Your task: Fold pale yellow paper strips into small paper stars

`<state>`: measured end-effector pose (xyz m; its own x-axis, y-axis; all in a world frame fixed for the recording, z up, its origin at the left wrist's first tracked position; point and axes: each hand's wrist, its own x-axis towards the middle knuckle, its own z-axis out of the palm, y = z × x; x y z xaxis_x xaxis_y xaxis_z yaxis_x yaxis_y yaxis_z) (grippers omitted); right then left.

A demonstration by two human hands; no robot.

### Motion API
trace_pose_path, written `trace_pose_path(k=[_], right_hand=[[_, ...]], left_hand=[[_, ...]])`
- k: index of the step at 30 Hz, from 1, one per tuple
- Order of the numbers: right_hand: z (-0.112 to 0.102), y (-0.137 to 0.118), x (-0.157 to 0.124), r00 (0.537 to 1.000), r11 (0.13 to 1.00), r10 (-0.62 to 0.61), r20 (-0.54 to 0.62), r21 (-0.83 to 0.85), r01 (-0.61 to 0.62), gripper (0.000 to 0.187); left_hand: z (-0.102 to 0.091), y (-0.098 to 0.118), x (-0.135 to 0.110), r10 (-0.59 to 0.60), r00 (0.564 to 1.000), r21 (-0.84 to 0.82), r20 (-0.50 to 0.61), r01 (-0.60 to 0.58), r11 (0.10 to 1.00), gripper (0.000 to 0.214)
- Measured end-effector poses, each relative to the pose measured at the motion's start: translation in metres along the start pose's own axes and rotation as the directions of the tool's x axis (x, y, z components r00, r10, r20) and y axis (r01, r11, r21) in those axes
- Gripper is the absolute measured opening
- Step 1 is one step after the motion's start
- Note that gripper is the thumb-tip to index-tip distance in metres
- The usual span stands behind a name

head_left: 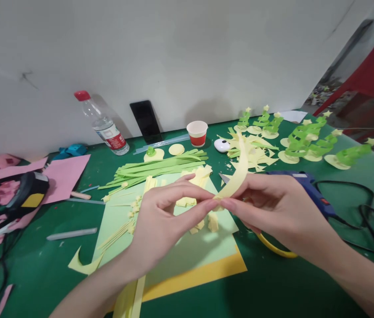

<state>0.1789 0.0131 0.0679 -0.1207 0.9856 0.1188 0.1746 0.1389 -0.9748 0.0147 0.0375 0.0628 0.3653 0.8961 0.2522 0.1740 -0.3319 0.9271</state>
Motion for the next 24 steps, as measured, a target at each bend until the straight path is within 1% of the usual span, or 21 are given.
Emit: trace_pose_path(k=[9, 16, 20, 22, 24], right_hand=[[0.0012, 0.0012, -0.0013, 0.997, 0.998, -0.058, -0.047, 0.029, 0.060, 0.010], [0.0014, -0.0001, -0.0020, 1.000, 0.998, 0.001, -0.018, 0.062, 0.000, 0.011], [0.0027, 0.0024, -0.0046, 0.998, 0.978, 0.057, -0.038, 0.204, -0.048, 0.015], [0.0027, 0.0048, -0.0051, 0.992, 0.952, 0.120, -0.040, 0.289, -0.104, 0.017], [0.0026, 0.0071, -0.0051, 0.985, 0.919, 0.175, -0.011, 0.361, -0.159, 0.018]], left_hand=[[-0.0004, -0.0029, 0.0024, -0.076, 0.997, -0.112, -0.009, 0.075, 0.991, 0.015], [-0.0004, -0.0036, 0.0011, -0.076, 0.997, -0.099, 0.011, 0.076, 0.992, 0.016], [-0.0002, -0.0032, 0.0022, -0.070, 0.997, -0.037, 0.032, 0.071, 0.997, 0.015], [0.0000, -0.0039, 0.0023, -0.034, 0.997, 0.044, 0.064, 0.031, 0.999, 0.021], [0.0005, -0.0056, 0.0011, 0.021, 0.991, 0.134, 0.135, -0.039, 0.990, 0.029]])
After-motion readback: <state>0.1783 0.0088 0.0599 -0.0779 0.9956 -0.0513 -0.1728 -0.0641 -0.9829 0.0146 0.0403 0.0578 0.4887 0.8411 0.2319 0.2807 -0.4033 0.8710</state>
